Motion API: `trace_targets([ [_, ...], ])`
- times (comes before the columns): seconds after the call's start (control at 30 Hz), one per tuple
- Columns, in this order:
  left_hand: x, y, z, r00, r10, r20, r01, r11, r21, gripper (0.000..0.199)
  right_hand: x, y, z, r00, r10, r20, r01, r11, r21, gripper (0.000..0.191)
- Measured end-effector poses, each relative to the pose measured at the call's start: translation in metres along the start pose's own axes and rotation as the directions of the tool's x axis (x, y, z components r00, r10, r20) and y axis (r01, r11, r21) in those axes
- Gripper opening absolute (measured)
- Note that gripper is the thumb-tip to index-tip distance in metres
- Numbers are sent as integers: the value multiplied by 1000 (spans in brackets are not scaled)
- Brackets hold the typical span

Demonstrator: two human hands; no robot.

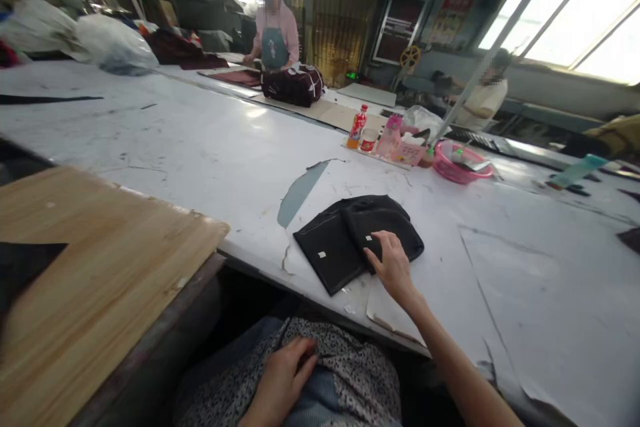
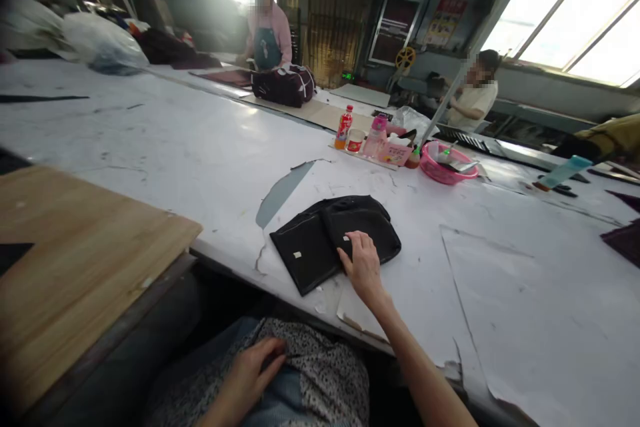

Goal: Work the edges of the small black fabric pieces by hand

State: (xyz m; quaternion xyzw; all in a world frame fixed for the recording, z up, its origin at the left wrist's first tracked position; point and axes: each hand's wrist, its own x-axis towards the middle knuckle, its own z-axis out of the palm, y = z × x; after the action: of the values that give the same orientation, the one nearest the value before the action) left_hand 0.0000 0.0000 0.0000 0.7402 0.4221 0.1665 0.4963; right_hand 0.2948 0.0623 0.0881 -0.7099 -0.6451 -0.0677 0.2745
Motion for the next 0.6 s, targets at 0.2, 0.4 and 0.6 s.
trace_targets([
  [0.2,2,5,4,999,16,37,-17,1000,24,24,-19,9,23,986,162,46,-163,987,13,33],
  [0.4,-2,5,3,1000,2,19,-3,999,37,23,-8,25,17,949,301,-92,-276,936,218,14],
  [0.6,-2,17,2,1000,27,-13,-27,1000,-3,22,10,69,-34,737,520,-432,-319,831,456,31],
])
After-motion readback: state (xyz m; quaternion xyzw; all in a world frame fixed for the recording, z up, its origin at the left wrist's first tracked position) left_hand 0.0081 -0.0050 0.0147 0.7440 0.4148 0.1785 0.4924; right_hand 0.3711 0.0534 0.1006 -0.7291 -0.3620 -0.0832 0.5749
